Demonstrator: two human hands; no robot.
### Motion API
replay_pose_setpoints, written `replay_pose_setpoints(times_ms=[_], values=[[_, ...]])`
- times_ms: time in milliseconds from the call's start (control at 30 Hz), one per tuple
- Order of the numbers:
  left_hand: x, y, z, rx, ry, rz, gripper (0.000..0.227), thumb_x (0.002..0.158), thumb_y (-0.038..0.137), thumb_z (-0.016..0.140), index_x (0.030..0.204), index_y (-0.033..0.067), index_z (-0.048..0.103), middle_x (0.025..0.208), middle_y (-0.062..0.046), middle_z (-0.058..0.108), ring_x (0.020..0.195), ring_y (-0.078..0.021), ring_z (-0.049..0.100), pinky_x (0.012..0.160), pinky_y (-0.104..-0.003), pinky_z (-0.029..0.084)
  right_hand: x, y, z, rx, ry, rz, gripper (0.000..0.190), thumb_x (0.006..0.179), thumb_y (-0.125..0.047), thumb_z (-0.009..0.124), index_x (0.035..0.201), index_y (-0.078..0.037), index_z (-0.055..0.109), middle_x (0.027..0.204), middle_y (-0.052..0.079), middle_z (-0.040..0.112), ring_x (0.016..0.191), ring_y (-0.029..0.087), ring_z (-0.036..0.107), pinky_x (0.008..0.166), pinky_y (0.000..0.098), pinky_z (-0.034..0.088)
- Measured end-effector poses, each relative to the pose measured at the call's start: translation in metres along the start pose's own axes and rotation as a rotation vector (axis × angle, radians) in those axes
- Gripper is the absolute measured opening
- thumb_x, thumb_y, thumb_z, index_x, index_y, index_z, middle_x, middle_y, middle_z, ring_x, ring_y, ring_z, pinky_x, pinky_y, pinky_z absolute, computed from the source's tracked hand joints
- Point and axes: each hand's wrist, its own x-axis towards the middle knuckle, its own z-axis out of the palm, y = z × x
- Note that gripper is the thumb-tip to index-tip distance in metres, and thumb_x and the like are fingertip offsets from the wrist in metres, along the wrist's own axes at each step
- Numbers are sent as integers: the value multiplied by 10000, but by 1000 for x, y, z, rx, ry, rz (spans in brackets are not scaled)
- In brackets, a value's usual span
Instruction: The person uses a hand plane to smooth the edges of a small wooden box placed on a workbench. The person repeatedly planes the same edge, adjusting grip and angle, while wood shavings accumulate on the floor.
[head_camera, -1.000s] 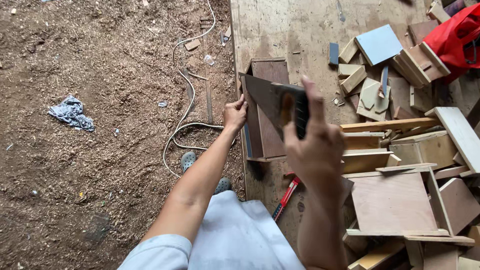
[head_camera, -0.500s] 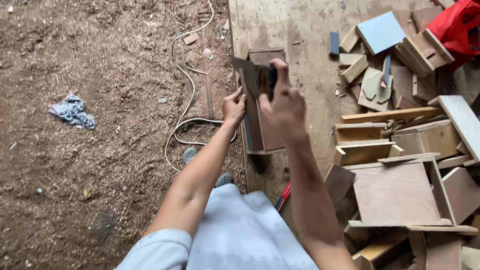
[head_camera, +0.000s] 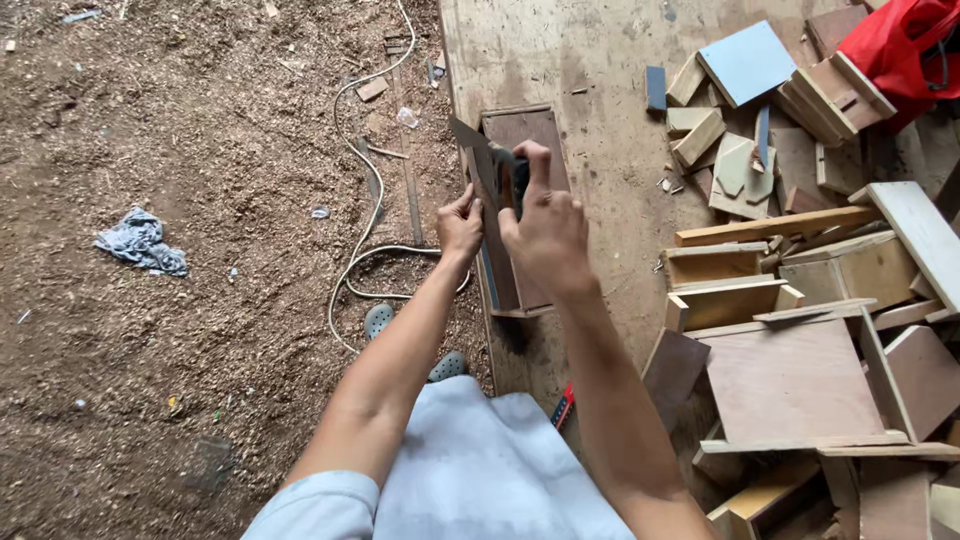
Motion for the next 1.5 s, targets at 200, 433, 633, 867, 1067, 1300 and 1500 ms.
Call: replay_pose_setpoints(times_ms=[200,433,633,867,1067,1300,1500], values=[[2,-3,0,-2,-17,35,401,948,155,689,1348,139,653,1119,-83,787,822,-109,723,773,-277,601,-80,15,-65,83,77,-97,544,889,-99,592,1336,-214,304,858,170,703,554,323,731,434,415,648],[0,-11,3,-35,24,156,383,947,131,709,1327,97,676,1115,-73,774,836,-73,718,766,-261,608,-21,9,-17,-96,32,-103,614,963,-173,626,1361,-246,164,752,190,654,537,359,671,422,430,591],[2,3,-4,-69,-47,-109,438,956,153,693,1389,123,641,974,-184,777,697,-133,649,656,-326,587,18,46,62,229,103,-87,634,944,-101,633,1398,-267,223,827,169,693,618,309,720,494,380,612],[31,-6,12,-90,55,20,308,938,177,748,1214,42,727,1044,-111,788,863,-119,752,779,-249,596,26,41,73,632,341,-445,549,1014,-17,591,1466,-237,371,974,143,737,698,205,752,526,309,644],[37,-10,9,-228,29,-61,233,930,194,754,1104,45,799,900,-79,790,672,-91,667,593,-252,551,-33,28,0,545,137,-244,467,1056,-112,546,1467,-274,394,967,148,705,535,184,670,309,265,574],[43,-11,0,-344,-136,-200,225,939,228,737,1048,39,794,736,-30,730,542,-79,605,454,-259,505,-55,16,-37,507,138,-201,193,1079,-181,510,1248,-182,417,851,115,688,542,146,670,332,249,555],[50,-12,-3,-380,-186,-293,278,989,243,747,961,-33,748,712,-55,674,533,-113,593,463,-262,499,36,12,50,601,214,-190,208,1085,-230,495,1273,-200,412,803,79,671,500,136,646,336,229,566]])
